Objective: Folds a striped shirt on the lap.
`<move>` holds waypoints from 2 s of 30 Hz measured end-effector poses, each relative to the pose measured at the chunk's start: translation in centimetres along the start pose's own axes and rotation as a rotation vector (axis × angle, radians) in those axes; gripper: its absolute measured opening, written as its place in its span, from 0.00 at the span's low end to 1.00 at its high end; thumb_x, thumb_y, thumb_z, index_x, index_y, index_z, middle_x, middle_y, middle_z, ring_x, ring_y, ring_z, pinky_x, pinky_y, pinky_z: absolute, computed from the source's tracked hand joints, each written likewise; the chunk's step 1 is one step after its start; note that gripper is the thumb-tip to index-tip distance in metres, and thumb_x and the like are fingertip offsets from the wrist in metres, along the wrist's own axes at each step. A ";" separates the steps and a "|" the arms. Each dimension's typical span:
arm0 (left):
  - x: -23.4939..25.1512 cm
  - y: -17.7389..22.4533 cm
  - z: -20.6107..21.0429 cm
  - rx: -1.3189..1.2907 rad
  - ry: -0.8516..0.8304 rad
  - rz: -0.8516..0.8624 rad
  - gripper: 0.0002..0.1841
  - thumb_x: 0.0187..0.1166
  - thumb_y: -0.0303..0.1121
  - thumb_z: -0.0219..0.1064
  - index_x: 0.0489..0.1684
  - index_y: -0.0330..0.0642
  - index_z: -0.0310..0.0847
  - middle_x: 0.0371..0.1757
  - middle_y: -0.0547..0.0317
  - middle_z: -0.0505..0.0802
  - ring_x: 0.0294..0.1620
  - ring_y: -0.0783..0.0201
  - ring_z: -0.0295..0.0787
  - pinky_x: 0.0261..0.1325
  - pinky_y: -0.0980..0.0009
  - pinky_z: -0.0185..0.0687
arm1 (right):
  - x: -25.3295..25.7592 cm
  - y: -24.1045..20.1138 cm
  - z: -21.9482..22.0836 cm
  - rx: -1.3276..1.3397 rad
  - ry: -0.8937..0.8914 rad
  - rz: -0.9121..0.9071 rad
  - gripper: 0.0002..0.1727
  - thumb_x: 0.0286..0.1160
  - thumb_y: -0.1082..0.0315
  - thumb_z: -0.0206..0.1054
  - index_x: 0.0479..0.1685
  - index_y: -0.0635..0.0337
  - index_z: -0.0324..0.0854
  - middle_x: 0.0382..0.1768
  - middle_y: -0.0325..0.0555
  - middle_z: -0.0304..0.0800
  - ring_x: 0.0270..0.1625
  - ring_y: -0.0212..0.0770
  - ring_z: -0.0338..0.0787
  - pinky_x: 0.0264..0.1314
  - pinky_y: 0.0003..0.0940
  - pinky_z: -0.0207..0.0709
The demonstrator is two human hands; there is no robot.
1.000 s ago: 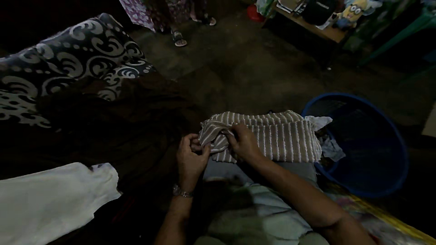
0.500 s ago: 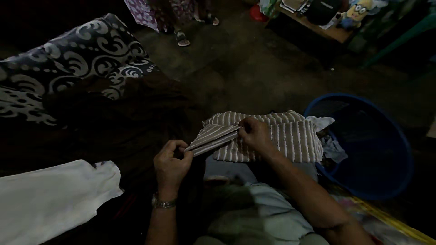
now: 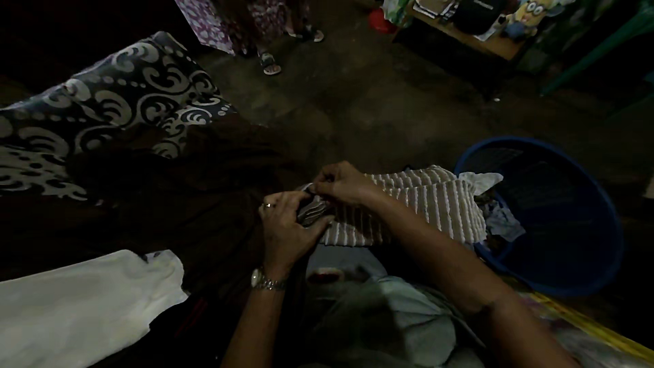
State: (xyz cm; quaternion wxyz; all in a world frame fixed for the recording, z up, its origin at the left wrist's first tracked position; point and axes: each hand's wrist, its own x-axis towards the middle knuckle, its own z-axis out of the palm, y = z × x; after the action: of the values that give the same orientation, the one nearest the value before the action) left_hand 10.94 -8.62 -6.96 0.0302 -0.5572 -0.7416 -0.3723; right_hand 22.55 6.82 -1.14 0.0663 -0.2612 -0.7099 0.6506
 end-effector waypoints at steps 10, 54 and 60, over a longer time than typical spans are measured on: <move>0.5 -2.5 0.5 -0.449 -0.089 -0.125 0.10 0.74 0.38 0.74 0.37 0.39 0.93 0.79 0.52 0.80 0.78 0.65 0.75 0.76 0.69 0.75 | -1.6 4.3 -3.4 -0.191 -0.055 -0.115 0.16 0.85 0.70 0.63 0.67 0.64 0.81 0.61 0.53 0.87 0.56 0.39 0.89 0.60 0.37 0.84; 2.1 -3.5 0.0 -0.021 -0.258 -0.030 0.29 0.58 0.33 0.85 0.62 0.35 0.86 0.56 0.41 0.93 0.64 0.39 0.86 0.76 0.33 0.64 | 0.3 2.6 -2.8 -0.816 0.079 -0.653 0.10 0.68 0.77 0.72 0.46 0.59 0.92 0.42 0.50 0.92 0.53 0.54 0.90 0.72 0.66 0.68; 1.1 -4.0 -2.9 -0.172 -0.054 -0.125 0.09 0.72 0.29 0.70 0.45 0.34 0.88 0.42 0.53 0.92 0.39 0.71 0.86 0.45 0.72 0.83 | 0.4 4.0 -5.0 -0.710 0.183 -0.654 0.13 0.63 0.82 0.71 0.47 0.65 0.91 0.44 0.58 0.91 0.50 0.58 0.90 0.60 0.63 0.78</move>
State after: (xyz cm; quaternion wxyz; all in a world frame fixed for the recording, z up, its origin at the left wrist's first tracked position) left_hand 6.07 -9.81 -6.41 -0.0608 -0.5203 -0.7407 -0.4207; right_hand 25.50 11.46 -4.30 0.2359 -0.0873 -0.9240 0.2879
